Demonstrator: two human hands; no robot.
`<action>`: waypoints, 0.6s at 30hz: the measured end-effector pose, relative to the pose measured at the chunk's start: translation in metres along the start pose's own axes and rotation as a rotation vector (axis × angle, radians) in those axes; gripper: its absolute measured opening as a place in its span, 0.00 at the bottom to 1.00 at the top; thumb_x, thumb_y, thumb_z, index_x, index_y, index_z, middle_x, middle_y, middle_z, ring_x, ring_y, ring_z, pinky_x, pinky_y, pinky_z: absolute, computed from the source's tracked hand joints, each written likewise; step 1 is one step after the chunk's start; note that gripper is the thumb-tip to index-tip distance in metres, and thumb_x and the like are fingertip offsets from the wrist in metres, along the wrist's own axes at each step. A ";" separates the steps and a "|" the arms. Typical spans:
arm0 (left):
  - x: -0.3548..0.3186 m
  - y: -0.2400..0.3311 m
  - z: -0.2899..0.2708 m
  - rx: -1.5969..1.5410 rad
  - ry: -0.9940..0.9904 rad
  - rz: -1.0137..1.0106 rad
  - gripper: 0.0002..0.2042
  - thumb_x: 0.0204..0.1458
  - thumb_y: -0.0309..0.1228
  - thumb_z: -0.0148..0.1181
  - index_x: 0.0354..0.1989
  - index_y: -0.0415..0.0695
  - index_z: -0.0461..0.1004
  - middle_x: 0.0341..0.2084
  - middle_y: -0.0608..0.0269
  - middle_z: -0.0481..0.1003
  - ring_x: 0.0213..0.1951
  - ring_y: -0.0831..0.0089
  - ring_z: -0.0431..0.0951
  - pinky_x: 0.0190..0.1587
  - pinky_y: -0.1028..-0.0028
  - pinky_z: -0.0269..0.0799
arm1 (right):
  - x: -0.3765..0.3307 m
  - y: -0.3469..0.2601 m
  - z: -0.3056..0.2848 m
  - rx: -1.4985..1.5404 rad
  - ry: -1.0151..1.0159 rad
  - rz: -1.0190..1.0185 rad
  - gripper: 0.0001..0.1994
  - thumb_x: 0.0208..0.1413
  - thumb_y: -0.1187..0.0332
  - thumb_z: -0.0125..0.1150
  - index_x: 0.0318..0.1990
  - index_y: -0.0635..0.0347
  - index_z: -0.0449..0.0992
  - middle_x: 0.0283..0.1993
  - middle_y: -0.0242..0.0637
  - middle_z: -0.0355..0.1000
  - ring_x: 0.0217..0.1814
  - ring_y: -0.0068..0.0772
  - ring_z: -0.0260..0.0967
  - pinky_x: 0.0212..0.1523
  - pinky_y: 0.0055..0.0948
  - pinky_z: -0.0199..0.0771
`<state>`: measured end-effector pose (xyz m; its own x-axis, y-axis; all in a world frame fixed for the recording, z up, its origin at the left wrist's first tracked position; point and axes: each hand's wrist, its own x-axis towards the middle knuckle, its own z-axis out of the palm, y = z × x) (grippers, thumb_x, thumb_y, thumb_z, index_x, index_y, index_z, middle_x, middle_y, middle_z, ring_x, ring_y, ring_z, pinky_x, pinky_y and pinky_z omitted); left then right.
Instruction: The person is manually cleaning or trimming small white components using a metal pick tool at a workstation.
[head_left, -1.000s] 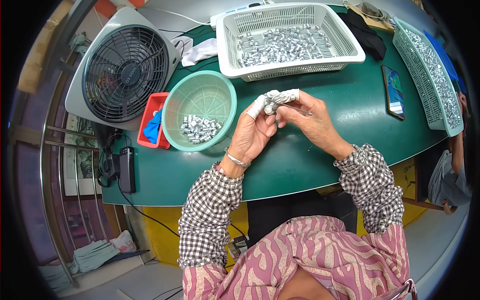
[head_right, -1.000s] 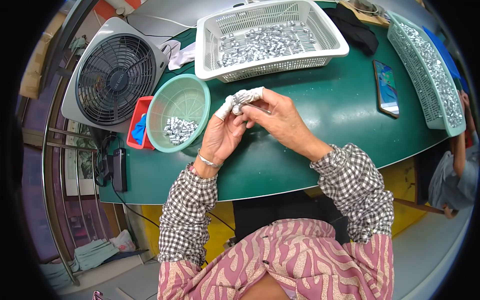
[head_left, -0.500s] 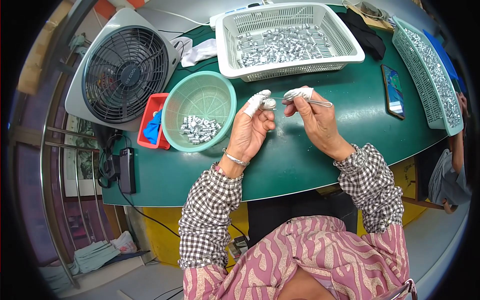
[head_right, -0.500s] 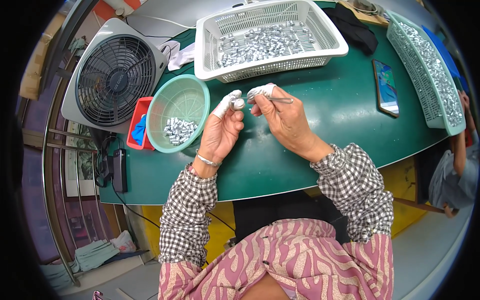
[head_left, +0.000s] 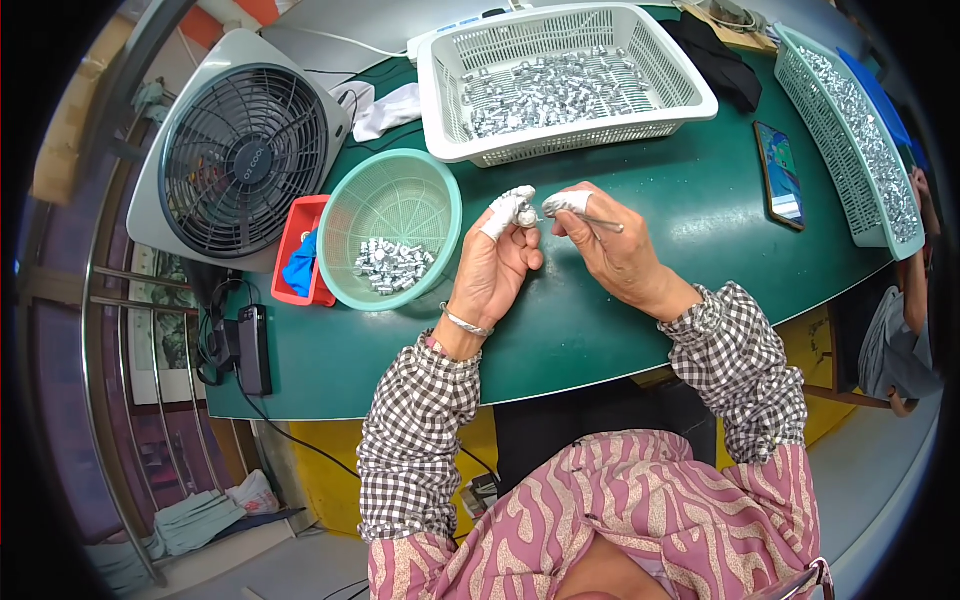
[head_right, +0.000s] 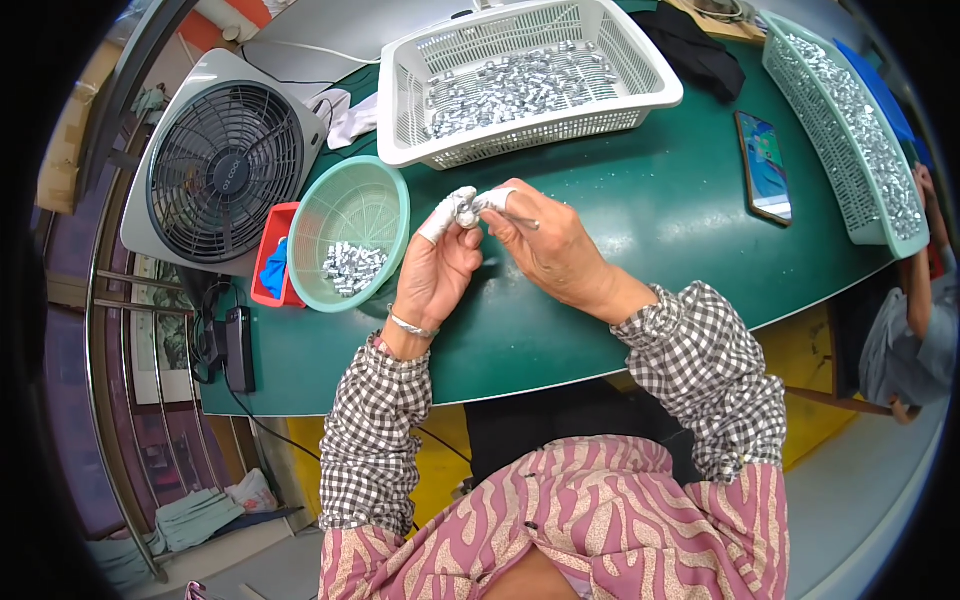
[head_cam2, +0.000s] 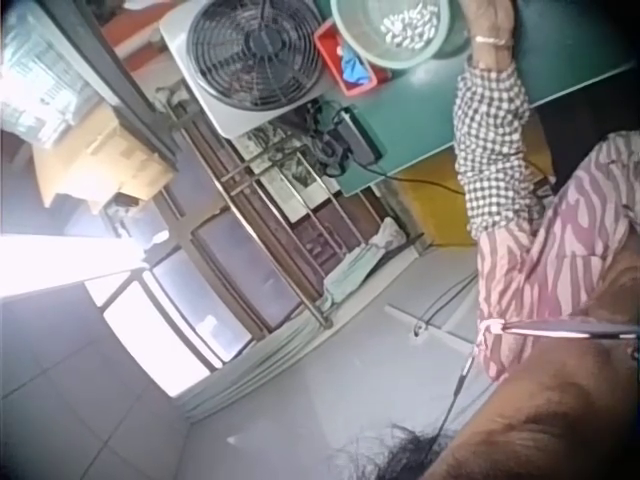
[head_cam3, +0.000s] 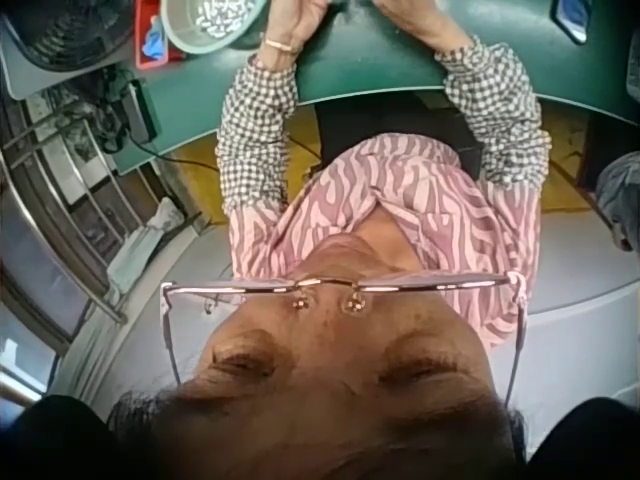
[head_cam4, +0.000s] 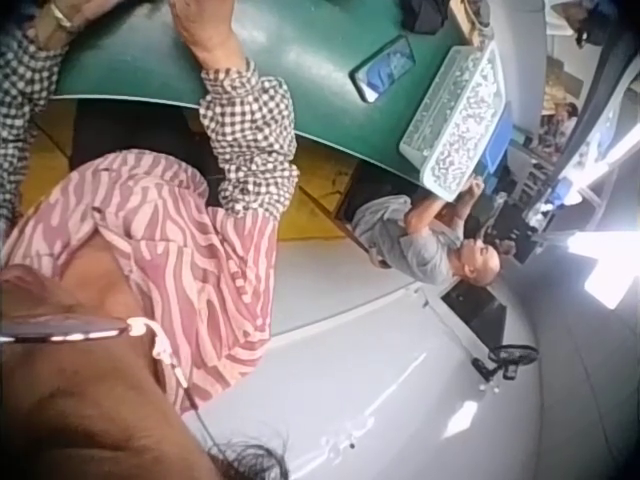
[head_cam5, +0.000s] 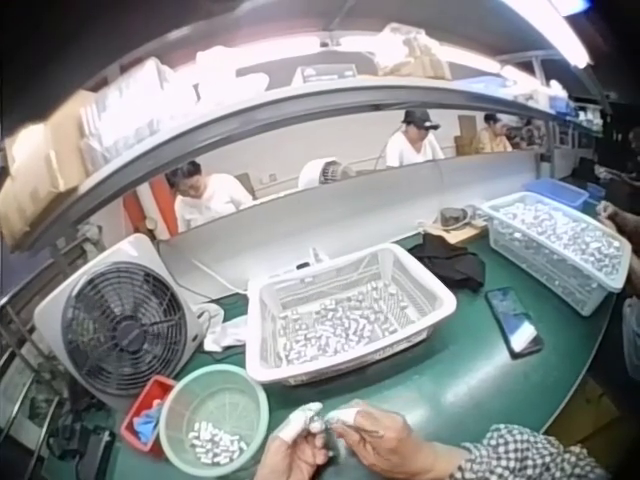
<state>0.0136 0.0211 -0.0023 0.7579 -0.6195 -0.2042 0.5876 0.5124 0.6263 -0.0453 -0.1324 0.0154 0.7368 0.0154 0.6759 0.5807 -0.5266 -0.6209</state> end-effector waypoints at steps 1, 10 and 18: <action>0.000 0.000 0.000 -0.003 -0.002 0.008 0.12 0.56 0.33 0.47 0.45 0.39 0.67 0.26 0.69 0.68 0.26 0.79 0.68 0.22 0.79 0.65 | 0.002 0.000 0.001 -0.050 0.014 -0.065 0.06 0.56 0.75 0.50 0.37 0.68 0.70 0.34 0.41 0.69 0.29 0.28 0.70 0.27 0.21 0.69; -0.005 -0.001 0.009 0.218 -0.021 0.051 0.11 0.57 0.32 0.47 0.43 0.40 0.66 0.27 0.68 0.67 0.24 0.81 0.68 0.20 0.80 0.67 | 0.003 0.012 -0.007 0.282 -0.022 0.263 0.06 0.55 0.76 0.50 0.36 0.69 0.71 0.31 0.42 0.71 0.31 0.33 0.72 0.28 0.25 0.70; -0.006 0.001 0.005 0.223 -0.021 0.041 0.10 0.57 0.32 0.48 0.44 0.41 0.66 0.27 0.68 0.67 0.23 0.82 0.67 0.18 0.81 0.64 | 0.003 0.003 -0.004 0.062 0.007 0.076 0.07 0.56 0.75 0.49 0.35 0.70 0.72 0.30 0.40 0.72 0.30 0.30 0.72 0.30 0.23 0.70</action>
<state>0.0086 0.0222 0.0034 0.7723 -0.6144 -0.1615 0.4778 0.3943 0.7850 -0.0431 -0.1371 0.0174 0.7773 -0.0290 0.6284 0.5432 -0.4728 -0.6938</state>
